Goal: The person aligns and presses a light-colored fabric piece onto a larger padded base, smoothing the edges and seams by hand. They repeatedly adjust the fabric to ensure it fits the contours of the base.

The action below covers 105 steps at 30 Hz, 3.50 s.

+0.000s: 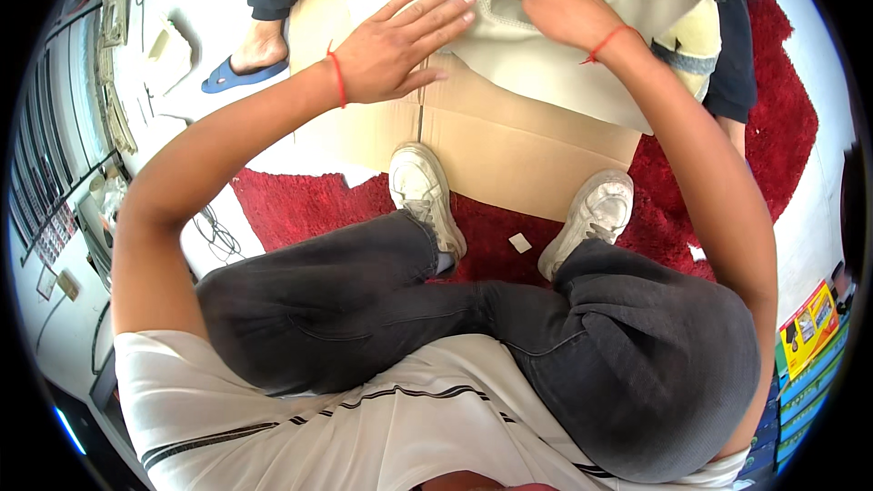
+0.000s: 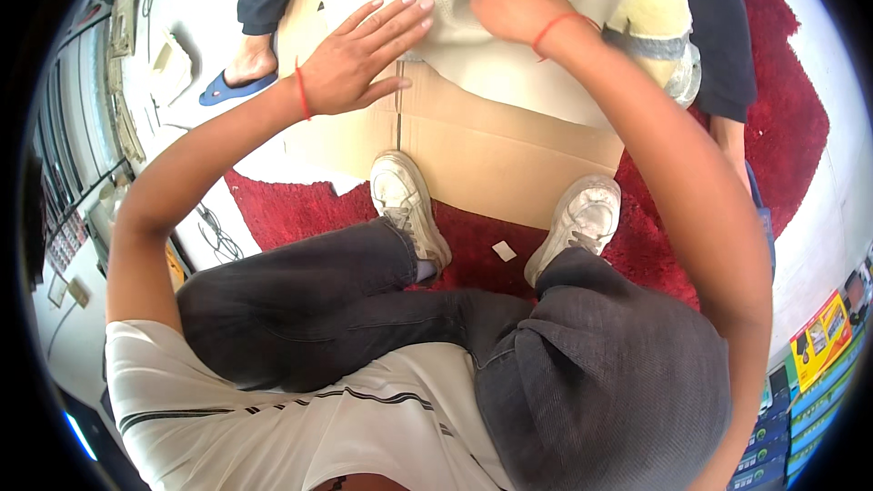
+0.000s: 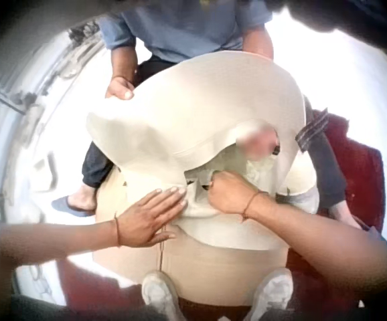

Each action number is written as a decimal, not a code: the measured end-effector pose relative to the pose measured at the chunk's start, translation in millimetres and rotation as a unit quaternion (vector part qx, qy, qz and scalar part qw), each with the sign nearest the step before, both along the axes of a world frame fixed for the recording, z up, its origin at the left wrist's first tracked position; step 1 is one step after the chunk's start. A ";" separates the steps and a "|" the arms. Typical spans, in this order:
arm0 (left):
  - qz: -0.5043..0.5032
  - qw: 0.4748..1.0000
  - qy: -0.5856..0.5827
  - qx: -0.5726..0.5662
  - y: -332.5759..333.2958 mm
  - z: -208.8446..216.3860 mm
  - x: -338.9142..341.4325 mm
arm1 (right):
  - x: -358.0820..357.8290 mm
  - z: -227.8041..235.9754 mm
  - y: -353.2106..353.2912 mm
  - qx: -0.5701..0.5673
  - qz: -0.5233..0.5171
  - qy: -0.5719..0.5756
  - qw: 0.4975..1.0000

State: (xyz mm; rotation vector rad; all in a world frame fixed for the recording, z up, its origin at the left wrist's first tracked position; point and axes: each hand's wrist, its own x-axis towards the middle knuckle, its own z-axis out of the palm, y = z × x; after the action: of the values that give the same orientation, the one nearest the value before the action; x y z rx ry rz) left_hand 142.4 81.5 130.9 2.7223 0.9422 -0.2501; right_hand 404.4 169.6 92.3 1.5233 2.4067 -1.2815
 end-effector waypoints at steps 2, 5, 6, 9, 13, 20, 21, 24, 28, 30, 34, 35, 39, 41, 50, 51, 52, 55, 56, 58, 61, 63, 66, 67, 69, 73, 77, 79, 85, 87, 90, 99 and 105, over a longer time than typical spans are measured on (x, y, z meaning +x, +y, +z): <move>0.000 0.999 -0.034 0.020 5.7 -27.6 2.1 | -1.6 -46.1 4.7 0.030 0.054 -0.021 0.998; -0.009 0.998 -0.063 0.014 8.5 -47.3 4.9 | 0.7 -77.2 27.5 0.041 0.118 -0.044 0.991; 0.000 0.998 -0.058 0.010 0.5 -52.3 -2.2 | -10.7 -50.1 31.8 -0.025 0.096 -0.039 0.994; -0.019 0.998 -0.063 0.017 0.5 -60.4 -1.5 | -7.7 -42.5 40.3 -0.111 0.116 -0.063 0.985; -0.009 0.997 -0.070 0.015 -4.4 -76.2 -5.0 | -3.5 -50.1 20.2 -0.167 -0.089 0.067 0.980; 0.010 0.997 -0.075 0.030 -11.2 -92.7 -11.2 | 15.6 -2.3 -66.8 0.271 0.059 0.166 0.946; 0.010 0.997 -0.071 0.035 -13.0 -91.5 -10.7 | 14.1 -1.9 -68.5 0.269 0.050 0.182 0.945; 0.017 0.997 -0.072 0.008 -8.1 -88.9 -10.7 | 7.7 -2.0 -45.9 0.224 -0.011 0.182 0.957; 0.025 0.997 -0.068 -0.021 -4.3 -74.0 -6.7 | -1.6 -25.2 -22.0 0.079 -0.111 0.109 0.985; 0.032 0.997 -0.064 -0.042 -0.8 -61.4 -0.7 | -3.4 -40.9 -15.7 0.075 -0.113 0.069 0.988; 0.032 0.996 -0.058 -0.064 2.4 -52.7 9.3 | -8.2 -48.2 -16.5 0.039 -0.140 0.121 0.982; 0.024 0.996 -0.054 -0.065 3.1 -53.9 10.1 | -1.6 -57.2 -13.2 0.003 -0.132 0.185 0.974; 0.030 0.995 -0.066 -0.065 1.8 -55.5 10.2 | 17.4 -59.3 -2.3 -0.067 -0.107 0.207 0.970; 0.039 0.995 -0.068 -0.068 -1.0 -55.1 11.5 | 9.5 -50.5 1.8 -0.067 -0.101 0.095 0.988; 0.027 0.994 -0.097 -0.039 5.0 -58.0 36.1 | -7.7 -51.4 -22.0 0.123 -0.119 0.119 0.978; 0.027 0.994 -0.101 -0.029 5.0 -58.1 40.0 | -13.1 -29.3 -23.6 0.185 -0.106 0.131 0.968; 0.027 0.994 -0.103 -0.017 7.5 -57.3 42.9 | -15.2 -14.8 -27.4 0.247 -0.093 0.146 0.954; 0.030 0.991 -0.128 -0.004 13.4 -61.0 51.1 | 4.4 0.6 -47.2 0.220 -0.057 0.158 0.961; 0.033 0.989 -0.147 -0.009 14.1 -64.1 54.1 | 12.4 15.7 -58.3 0.174 -0.018 0.191 0.966; 0.049 0.990 -0.131 -0.015 16.7 -62.1 65.7 | 36.3 43.0 -83.9 -0.040 0.027 0.260 0.964; 0.056 0.977 -0.206 0.020 9.8 -65.0 64.9 | 86.7 69.8 -105.1 -0.485 0.059 0.162 0.857; 0.052 0.977 -0.206 -0.015 -2.6 -67.2 68.9 | 124.6 49.1 -123.4 -0.550 0.141 -0.027 0.823; 0.059 0.978 -0.198 -0.041 -9.8 -68.5 77.1 | 149.6 30.1 -154.8 -0.401 -0.193 0.101 0.890; 0.063 0.978 -0.194 -0.044 -7.8 -69.5 79.1 | 143.8 28.3 -159.6 -0.307 -0.295 0.195 0.883; 0.064 0.982 -0.177 -0.011 2.7 -64.3 73.0 | 134.7 18.2 -154.7 -0.184 -0.235 0.198 0.934; 0.050 0.976 -0.211 -0.034 4.3 -57.2 71.9 | 116.1 -12.1 -166.1 -0.028 -0.307 0.215 0.927; 0.053 0.972 -0.222 -0.063 -2.0 -67.3 85.6 | 105.1 8.1 -166.7 -0.218 -0.421 0.335 0.814; 0.047 0.971 -0.202 -0.120 4.5 -63.7 80.9 | 105.6 26.7 -155.2 -0.277 -0.397 0.345 0.804; 0.061 0.954 -0.183 -0.228 19.2 -52.5 73.9 | 81.1 61.8 -61.8 -0.410 -0.397 0.339 0.748; 0.074 0.944 -0.171 -0.271 20.9 -53.8 70.9 | 71.5 70.1 -54.2 -0.389 -0.359 0.304 0.792; 0.053 0.932 -0.172 -0.316 25.8 -53.4 78.3 | 85.9 89.5 -77.3 -0.358 -0.344 0.258 0.829; 0.005 0.973 -0.112 -0.203 14.8 -55.8 92.8 | 125.7 -14.8 -195.3 -0.230 -0.418 0.342 0.810; 0.015 0.981 -0.114 -0.154 8.2 -50.1 92.3 | 74.4 -52.6 -189.9 -0.219 -0.456 0.371 0.779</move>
State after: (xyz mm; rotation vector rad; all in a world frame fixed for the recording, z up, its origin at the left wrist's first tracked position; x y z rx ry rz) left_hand 234.6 89.7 80.8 2.3903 0.8054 -0.0675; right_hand 478.8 -20.3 39.7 2.3959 1.2116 -2.7945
